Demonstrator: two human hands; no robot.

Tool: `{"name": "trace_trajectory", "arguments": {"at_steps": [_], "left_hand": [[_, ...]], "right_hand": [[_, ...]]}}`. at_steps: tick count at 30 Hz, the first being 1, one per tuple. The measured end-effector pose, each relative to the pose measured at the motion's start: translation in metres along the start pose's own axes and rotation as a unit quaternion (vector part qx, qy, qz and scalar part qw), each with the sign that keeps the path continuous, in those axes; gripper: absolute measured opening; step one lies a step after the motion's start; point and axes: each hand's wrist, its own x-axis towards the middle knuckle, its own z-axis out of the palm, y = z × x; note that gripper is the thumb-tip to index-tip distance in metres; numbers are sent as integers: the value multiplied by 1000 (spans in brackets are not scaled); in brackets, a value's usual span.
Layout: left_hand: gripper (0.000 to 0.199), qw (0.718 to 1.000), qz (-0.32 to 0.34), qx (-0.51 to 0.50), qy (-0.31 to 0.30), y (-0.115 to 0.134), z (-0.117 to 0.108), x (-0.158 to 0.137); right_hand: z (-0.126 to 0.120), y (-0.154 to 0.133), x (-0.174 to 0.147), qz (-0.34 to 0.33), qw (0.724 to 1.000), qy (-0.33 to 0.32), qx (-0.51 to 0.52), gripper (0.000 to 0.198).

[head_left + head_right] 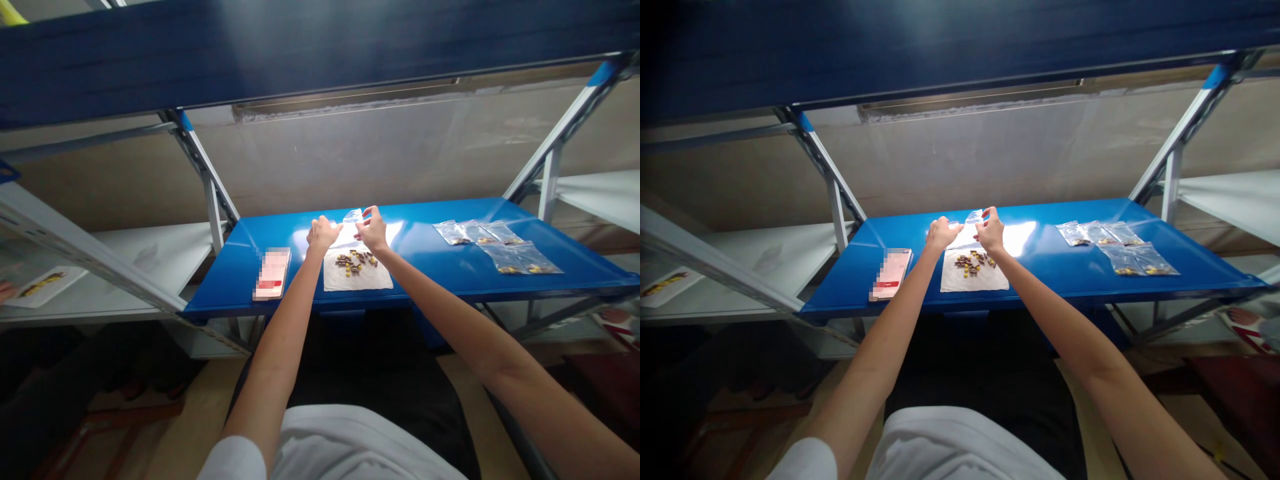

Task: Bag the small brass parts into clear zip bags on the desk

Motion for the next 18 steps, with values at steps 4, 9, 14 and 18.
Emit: {"name": "trace_trajectory", "arguments": {"at_steps": [4, 9, 14, 18], "left_hand": [[71, 997, -43, 63, -8, -16, 3, -14], [66, 997, -47, 60, -10, -31, 0, -17], [65, 999, -14, 48, -3, -35, -1, -16], [64, 998, 16, 61, -1, -33, 4, -14]], "right_hand": [[17, 8, 7, 43, 998, -32, -45, 19], [17, 16, 10, 0, 989, -3, -147, 13], [12, 13, 3, -28, 968, -10, -251, 12], [13, 6, -8, -48, 945, -34, -322, 20]]}}
